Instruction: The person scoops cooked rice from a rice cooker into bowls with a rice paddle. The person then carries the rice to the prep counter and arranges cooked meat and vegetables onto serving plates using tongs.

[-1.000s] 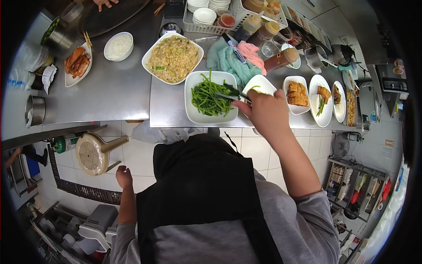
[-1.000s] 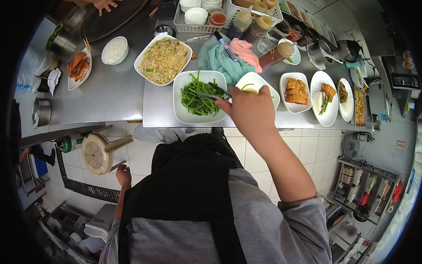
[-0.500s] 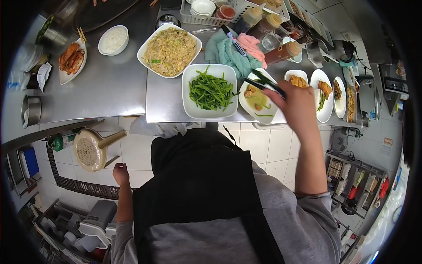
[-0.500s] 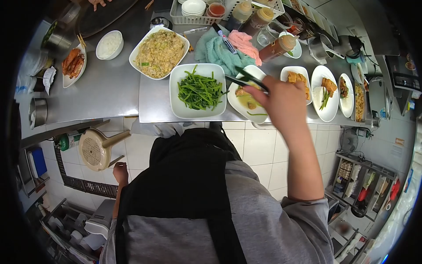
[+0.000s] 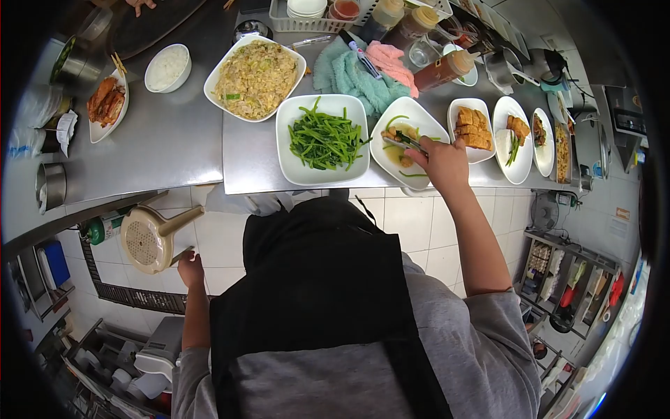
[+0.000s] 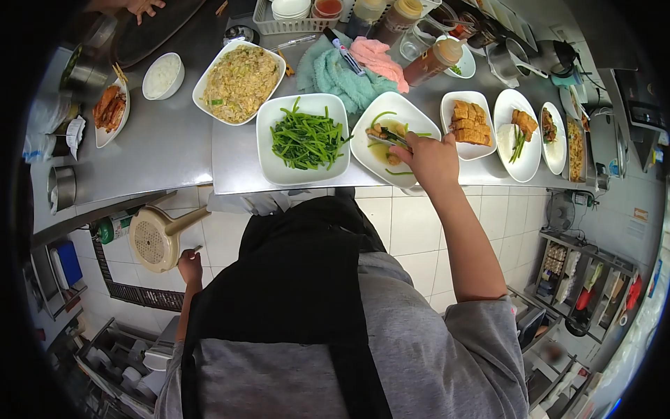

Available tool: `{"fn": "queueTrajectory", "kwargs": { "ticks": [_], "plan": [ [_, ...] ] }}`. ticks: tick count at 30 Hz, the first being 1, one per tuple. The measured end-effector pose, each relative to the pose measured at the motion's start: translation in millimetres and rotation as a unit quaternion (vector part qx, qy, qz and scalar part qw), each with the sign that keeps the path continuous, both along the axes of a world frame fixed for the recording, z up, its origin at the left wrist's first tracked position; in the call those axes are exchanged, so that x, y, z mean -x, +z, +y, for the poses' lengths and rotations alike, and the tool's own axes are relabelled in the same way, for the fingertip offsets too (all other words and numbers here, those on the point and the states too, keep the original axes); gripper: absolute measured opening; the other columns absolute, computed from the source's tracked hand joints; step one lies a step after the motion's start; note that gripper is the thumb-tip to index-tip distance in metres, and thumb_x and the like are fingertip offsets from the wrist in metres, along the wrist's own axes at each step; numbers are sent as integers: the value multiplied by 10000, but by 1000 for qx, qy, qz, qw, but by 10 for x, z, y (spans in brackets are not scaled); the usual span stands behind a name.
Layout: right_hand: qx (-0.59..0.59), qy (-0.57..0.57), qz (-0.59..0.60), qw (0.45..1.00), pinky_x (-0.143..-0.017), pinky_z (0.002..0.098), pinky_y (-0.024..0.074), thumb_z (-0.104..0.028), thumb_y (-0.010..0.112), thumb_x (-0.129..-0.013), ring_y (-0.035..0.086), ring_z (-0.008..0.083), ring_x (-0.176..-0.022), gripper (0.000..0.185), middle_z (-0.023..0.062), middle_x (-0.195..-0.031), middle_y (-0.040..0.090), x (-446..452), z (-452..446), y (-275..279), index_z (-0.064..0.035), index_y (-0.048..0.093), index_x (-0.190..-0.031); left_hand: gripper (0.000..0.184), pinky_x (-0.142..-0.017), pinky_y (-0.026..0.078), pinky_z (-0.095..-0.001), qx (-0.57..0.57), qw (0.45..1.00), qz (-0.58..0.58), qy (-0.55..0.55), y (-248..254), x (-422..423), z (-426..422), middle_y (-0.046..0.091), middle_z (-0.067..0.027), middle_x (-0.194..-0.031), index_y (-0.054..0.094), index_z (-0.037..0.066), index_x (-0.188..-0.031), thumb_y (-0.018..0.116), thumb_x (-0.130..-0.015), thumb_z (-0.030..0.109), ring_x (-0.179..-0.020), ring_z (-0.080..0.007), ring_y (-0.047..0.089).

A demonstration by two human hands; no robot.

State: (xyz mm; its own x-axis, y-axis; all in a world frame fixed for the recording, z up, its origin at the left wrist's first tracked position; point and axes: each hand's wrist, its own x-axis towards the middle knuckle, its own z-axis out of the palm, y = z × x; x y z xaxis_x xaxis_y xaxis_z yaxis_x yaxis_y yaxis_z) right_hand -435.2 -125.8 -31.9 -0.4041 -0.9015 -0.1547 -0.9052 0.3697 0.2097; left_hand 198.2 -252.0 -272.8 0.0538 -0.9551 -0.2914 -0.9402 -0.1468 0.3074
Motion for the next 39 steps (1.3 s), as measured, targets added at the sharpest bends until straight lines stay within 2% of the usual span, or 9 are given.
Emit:
{"fn": "queueTrajectory", "kwargs": {
  "ticks": [7, 12, 15, 19, 23, 26, 29, 32, 39],
  "plan": [
    [75, 19, -39, 996, -745, 379, 403, -520, 594, -873, 581, 249, -508, 390, 82, -560, 605, 47, 128, -41, -142, 663, -804, 229, -806, 527, -409, -2, 1000, 18, -2, 90, 272, -21, 705, -140, -955, 680, 37, -996, 727, -785, 113, -897, -310, 673],
    [121, 20, -65, 990, -735, 387, 391, -488, 628, -860, 578, 248, -528, 350, 71, -584, 615, -138, 94, 337, -146, 678, -803, 236, -805, 527, -402, 23, 999, 32, -2, 23, 120, 52, 704, -143, -954, 683, 33, -999, 729, -788, 127, -894, -307, 672],
    [132, 50, -82, 987, -737, 387, 393, -493, 621, -862, 584, 243, -542, 356, 61, -592, 621, -429, -124, 552, -149, 674, -790, 236, -801, 529, -396, 22, 999, 35, 14, 61, 138, 7, 702, -147, -966, 683, 28, -999, 727, -793, 135, -895, -305, 671],
    [149, 140, -62, 977, -738, 385, 397, -516, 615, -855, 569, 240, -492, 387, 43, -579, 624, -775, -508, 361, -135, 648, -794, 238, -793, 530, -396, 31, 997, 62, 24, 31, 267, -106, 696, -160, -990, 684, 26, -1001, 728, -796, 139, -900, -313, 668],
    [76, 131, -24, 988, -743, 385, 401, -536, 616, -845, 570, 239, -492, 417, 45, -573, 624, -848, -635, 323, -121, 639, -810, 239, -799, 529, -400, 38, 997, 61, 11, 151, 416, -123, 694, -165, -985, 685, 25, -998, 730, -795, 144, -905, -321, 666],
    [154, 91, -66, 982, -733, 378, 399, -578, 643, -803, 584, 240, -505, 466, 43, -566, 621, -744, -430, 635, -112, 627, -789, 240, -801, 527, -400, 31, 998, 49, 21, 58, 271, -25, 693, -168, -977, 684, 22, -994, 733, -792, 143, -905, -327, 663],
    [118, 10, -88, 989, -723, 397, 402, -576, 649, -803, 596, 256, -524, 461, 49, -579, 630, -454, -159, 834, -116, 621, -791, 240, -805, 524, -407, 34, 999, 38, 7, -18, 14, 152, 690, -171, -967, 684, 18, -990, 734, -787, 136, -901, -332, 659],
    [81, 7, 2, 997, -729, 400, 407, -568, 644, -812, 607, 250, -538, 456, 53, -588, 634, -100, 75, 569, -113, 623, -797, 244, -790, 528, -432, -17, 999, -15, 26, -8, -210, 322, 683, -173, -953, 682, 16, -993, 728, -778, 121, -890, -343, 656],
    [-19, 26, -24, 999, -801, 419, 423, -526, 606, -856, 612, 248, -553, 395, 68, -596, 633, -124, 61, 206, -137, 663, -816, 240, -795, 529, -426, -5, 999, -33, 22, 0, -369, 270, 681, -176, -963, 682, 25, -999, 713, -779, 115, -902, -343, 656]
  ]
}}
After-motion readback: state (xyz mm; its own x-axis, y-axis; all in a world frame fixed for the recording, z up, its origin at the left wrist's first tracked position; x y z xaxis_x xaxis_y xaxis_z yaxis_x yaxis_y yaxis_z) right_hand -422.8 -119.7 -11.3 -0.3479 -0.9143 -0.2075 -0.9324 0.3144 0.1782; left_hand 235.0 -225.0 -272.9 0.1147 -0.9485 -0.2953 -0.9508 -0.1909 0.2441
